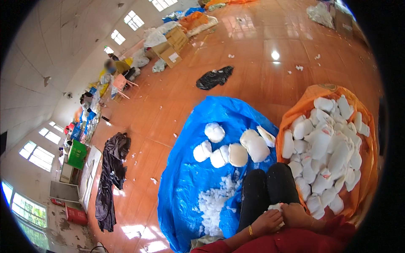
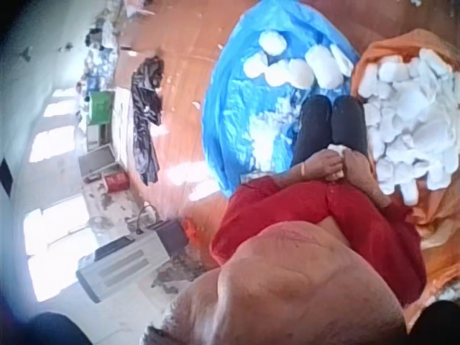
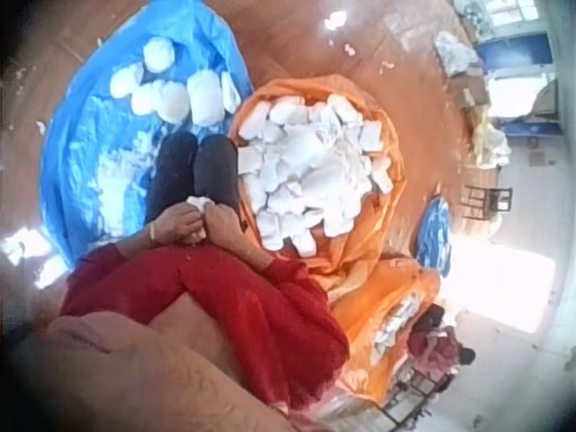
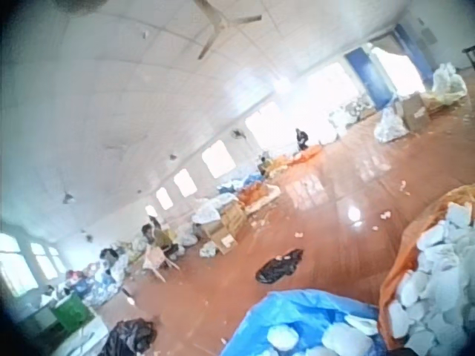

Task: The person sits on the floor and repeatedly picks up white fabric items, opens them, and stuffs them with white fluffy material from a blue tarp. The person then places the stuffed items into an orange sack. Other workers are visible in the background performing similar tasks.

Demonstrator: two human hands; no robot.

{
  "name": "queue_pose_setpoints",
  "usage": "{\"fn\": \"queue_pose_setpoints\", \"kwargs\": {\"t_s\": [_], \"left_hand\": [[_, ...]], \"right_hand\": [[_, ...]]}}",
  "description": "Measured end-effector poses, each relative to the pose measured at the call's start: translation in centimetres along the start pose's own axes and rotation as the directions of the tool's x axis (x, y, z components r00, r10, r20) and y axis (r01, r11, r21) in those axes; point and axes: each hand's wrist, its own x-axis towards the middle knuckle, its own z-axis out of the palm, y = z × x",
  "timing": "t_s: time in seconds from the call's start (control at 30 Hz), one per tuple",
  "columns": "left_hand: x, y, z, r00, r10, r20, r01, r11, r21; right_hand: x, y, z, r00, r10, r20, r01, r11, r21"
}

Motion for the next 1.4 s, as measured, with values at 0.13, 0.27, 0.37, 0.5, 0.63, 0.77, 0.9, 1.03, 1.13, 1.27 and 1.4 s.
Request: {"fn": "queue_pose_setpoints", "kwargs": {"t_s": [0.13,0.27,0.37,0.5,0.63,0.77,0.9,1.03,1.13,1.27,1.4], "left_hand": [[0.3,-0.5,1.8,0.997,0.08,-0.016,-0.079,0.996,0.047],[0.6,0.0,0.6,1.0,0.011,-0.018,-0.01,0.999,0.044],[0.6,0.3,0.3,0.999,0.004,-0.051,-0.001,0.998,0.06],[2.1,0.5,0.0,0.986,0.107,-0.129,-0.1,0.993,0.061],[2.6,0.7,-0.2,0.991,0.13,-0.041,-0.125,0.987,0.096],[2.1,0.1,0.8,0.983,0.16,0.092,-0.171,0.976,0.131],[2.7,-0.5,1.1,0.926,0.376,0.012,-0.373,0.914,0.16],[0.6,-2.0,1.8,0.951,0.236,0.2,-0.263,0.957,0.121],[5.0,1.3,-3.6,0.881,0.459,0.11,-0.472,0.844,0.256],[4.6,0.9,-2.2,0.956,0.294,-0.013,-0.289,0.946,0.144],[3.5,-0.1,-2.0,0.955,0.291,0.053,-0.296,0.941,0.165]], "right_hand": [[-0.8,0.4,2.2,0.981,0.113,-0.16,-0.118,0.993,-0.021],[-0.8,0.8,4.7,0.936,0.201,-0.289,-0.199,0.979,0.037],[-0.9,0.8,2.8,0.977,0.062,-0.201,-0.072,0.997,-0.042],[-1.2,1.1,1.7,0.996,0.037,-0.078,-0.043,0.997,-0.07],[-0.7,1.7,2.5,0.993,0.009,-0.117,-0.023,0.993,-0.119],[-1.2,0.8,0.0,0.994,0.004,-0.109,-0.038,0.952,-0.303],[-3.0,1.6,0.0,0.99,0.019,-0.143,-0.07,0.932,-0.357],[-2.1,3.1,3.1,0.947,-0.07,-0.314,-0.037,0.945,-0.324],[-2.3,2.3,-0.2,0.973,0.214,-0.09,-0.228,0.952,-0.204],[-1.8,1.8,-1.8,0.971,0.236,-0.034,-0.238,0.96,-0.148],[-0.3,3.2,-2.1,0.966,-0.055,-0.253,0.096,0.984,0.153]]}}
